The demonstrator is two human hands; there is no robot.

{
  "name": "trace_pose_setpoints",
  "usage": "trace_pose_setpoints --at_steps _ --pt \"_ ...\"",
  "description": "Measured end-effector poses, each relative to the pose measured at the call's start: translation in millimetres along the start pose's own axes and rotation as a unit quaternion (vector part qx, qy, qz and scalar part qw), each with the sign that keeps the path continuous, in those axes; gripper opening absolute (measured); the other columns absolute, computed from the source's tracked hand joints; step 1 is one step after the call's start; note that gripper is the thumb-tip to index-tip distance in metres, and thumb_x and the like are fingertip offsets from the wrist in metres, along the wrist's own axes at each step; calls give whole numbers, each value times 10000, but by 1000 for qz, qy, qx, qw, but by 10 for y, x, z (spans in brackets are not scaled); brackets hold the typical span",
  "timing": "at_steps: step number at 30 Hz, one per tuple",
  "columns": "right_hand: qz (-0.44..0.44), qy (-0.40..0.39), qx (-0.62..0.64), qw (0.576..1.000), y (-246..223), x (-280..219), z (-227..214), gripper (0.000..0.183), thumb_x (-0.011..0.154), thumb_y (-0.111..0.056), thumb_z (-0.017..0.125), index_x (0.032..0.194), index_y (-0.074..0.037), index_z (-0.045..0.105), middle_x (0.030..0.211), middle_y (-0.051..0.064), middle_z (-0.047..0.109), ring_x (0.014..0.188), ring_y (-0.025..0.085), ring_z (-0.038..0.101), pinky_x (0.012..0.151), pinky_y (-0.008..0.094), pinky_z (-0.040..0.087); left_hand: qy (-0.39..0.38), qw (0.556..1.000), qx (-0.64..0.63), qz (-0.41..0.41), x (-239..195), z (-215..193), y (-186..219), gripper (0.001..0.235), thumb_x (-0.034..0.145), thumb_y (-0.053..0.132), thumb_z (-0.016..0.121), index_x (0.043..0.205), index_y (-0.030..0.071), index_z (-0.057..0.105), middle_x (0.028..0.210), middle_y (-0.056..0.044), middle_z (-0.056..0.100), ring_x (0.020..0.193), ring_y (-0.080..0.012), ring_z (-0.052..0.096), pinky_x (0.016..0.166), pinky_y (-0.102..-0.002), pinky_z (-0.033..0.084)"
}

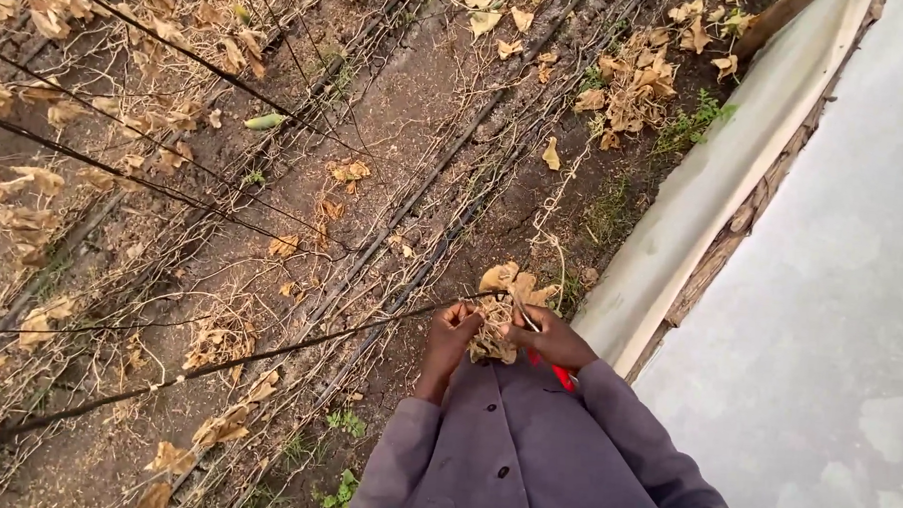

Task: The person uses red-handled pruning shears to cut dried vines and leaves from a support structure along a greenhouse edge. They repeatedly reach for tangled vines, snip them, and drop the cut material onto the soil. The person moves along the row, clearing sections of the support line.

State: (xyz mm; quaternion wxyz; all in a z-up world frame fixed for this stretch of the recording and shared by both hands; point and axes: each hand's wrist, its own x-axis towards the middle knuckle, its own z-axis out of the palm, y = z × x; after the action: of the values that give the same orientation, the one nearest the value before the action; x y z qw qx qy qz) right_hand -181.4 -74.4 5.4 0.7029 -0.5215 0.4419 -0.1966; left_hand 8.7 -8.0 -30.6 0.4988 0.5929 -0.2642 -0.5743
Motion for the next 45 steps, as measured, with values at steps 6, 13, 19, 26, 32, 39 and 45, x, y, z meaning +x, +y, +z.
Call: trace_pose_setpoints --at_steps 6,13,19,26,32,39,45 --pt "43 48 75 995 143 46 -55 286 908 -166 795 806 -66 547 704 113 680 645 196 727 568 302 602 21 1000 -14 15 -150 114 286 342 821 95 725 628 117 443 941 -152 697 823 -176 574 672 -287 429" --pt "-22 84 22 996 785 339 -165 297 838 -92 851 825 -79 555 651 46 602 579 119 577 518 232 460 23 998 56 -27 -179 111 131 324 831 156 721 614 169 482 597 6 535 586 -83 427 579 -255 306" --pt "-50 114 -18 992 -46 107 43 356 780 -111 907 836 -77 557 638 57 593 561 130 566 513 239 454 16 997 79 -6 -186 237 551 329 843 110 660 599 165 447 545 29 456 558 -74 376 556 -247 270" --pt "31 55 33 997 421 197 -231 331 830 -124 872 964 -75 573 716 89 637 631 174 633 620 331 552 28 997 41 59 -240 247 643 333 844 40 619 606 174 428 523 39 366 542 -64 303 541 -244 293" --pt "61 167 84 980 530 322 -168 129 936 -17 673 977 -45 555 843 156 630 719 243 676 673 382 574 15 997 31 65 -142 218 358 295 855 24 604 628 143 457 562 30 384 572 -88 321 571 -256 323" --pt "-47 104 -73 991 565 431 -116 191 770 55 651 900 -61 573 682 84 589 617 152 566 571 271 481 46 998 34 0 -190 192 361 317 866 102 660 617 179 479 542 46 421 544 -86 316 557 -276 299" --pt "-79 143 -95 982 305 389 -62 128 849 19 659 845 -63 560 615 91 551 559 133 502 512 273 419 44 996 19 76 -208 242 512 270 869 27 600 651 136 484 583 42 362 595 -83 326 581 -260 310"
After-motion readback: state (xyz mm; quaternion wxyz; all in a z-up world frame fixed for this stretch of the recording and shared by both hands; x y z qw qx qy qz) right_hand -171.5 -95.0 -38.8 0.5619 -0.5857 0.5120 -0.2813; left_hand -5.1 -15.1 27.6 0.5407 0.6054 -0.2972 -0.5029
